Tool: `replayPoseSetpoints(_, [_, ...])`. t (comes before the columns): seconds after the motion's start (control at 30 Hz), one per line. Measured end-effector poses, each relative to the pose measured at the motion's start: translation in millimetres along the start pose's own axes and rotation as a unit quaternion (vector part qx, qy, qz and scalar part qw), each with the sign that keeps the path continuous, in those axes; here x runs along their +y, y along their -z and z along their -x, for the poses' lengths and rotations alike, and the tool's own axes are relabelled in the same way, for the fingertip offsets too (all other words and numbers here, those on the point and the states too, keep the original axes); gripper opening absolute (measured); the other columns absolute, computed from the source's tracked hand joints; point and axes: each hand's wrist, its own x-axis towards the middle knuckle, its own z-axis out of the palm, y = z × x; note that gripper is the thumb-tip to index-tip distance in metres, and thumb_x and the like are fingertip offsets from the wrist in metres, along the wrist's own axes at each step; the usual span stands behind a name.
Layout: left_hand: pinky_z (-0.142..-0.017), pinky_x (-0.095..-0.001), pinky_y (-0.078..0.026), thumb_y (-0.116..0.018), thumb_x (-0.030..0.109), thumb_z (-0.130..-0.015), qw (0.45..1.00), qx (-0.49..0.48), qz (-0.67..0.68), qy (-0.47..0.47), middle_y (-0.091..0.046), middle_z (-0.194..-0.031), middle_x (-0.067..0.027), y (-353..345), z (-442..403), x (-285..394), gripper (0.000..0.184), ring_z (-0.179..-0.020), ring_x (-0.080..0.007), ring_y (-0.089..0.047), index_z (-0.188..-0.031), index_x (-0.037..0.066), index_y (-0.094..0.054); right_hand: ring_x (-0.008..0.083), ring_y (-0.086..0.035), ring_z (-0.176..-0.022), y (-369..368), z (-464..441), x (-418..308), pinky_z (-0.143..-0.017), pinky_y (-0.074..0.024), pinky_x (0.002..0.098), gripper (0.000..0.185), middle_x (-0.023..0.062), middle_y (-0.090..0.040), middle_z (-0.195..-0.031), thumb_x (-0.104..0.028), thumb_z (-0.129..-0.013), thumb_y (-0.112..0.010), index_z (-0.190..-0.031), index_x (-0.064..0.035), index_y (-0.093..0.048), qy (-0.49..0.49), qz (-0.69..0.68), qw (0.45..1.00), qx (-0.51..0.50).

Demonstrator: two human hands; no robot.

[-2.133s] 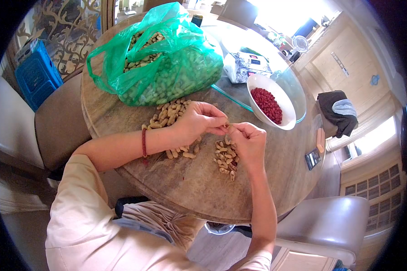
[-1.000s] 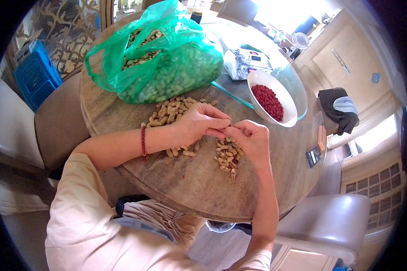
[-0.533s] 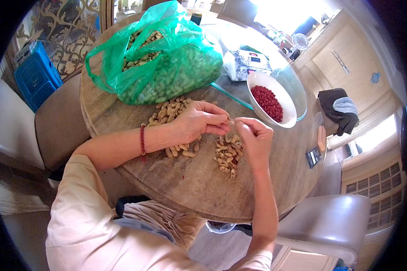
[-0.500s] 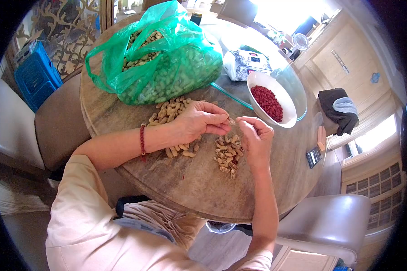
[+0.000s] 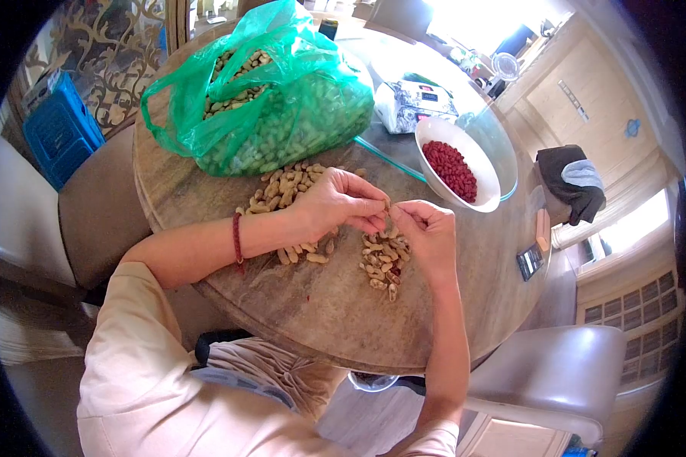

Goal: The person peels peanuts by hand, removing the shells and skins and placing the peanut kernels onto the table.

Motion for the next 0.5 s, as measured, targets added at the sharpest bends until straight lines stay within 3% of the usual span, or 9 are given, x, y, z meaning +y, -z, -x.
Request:
replayPoseSetpoints(0.1, [-0.062,-0.0277,-0.056,-0.062,0.004,-0.08,0.999,0.017,-0.011,-0.031,-0.064,-0.081,-0.0157,-2,0,0,0.016,-0.069,-0.0188,-0.065,-0.091,-0.008,-0.061,0.001,-0.039,-0.052,-2,0,1,-0.046,-0.0324,0.0195,0.01,-0.0058,-0.048,-0.055,-0.007,-0.078,-0.063,-0.076,0.0023,-0.064,0.001,0.022,1.0,0.006])
replayPoseSetpoints(0.33, [-0.068,-0.0301,-0.056,-0.062,0.005,-0.081,0.998,0.004,-0.039,-0.052,-0.064,-0.086,-0.0156,-1,1,0,0.019,-0.075,-0.0198,-0.065,-0.096,-0.006,-0.061,0.0016,-0.038,-0.051,-4,2,-8,-0.044,-0.0316,0.0207,0.011,-0.0042,-0.046,-0.052,-0.01,-0.077,-0.063,-0.076,0.0012,-0.063,0.001,0.028,0.999,0.032])
replayPoseSetpoints(0.5, [-0.068,-0.0292,-0.056,-0.062,0.005,-0.081,1.0,0.019,0.025,0.0,-0.064,-0.086,-0.0138,1,0,-4,0.02,-0.076,-0.0193,-0.065,-0.098,-0.005,-0.061,0.0079,-0.037,-0.043,-7,3,-9,-0.043,-0.0328,0.0251,0.01,0.005,-0.041,-0.048,-0.012,-0.075,-0.065,-0.075,-0.0021,-0.063,0.064,0.149,0.985,0.063])
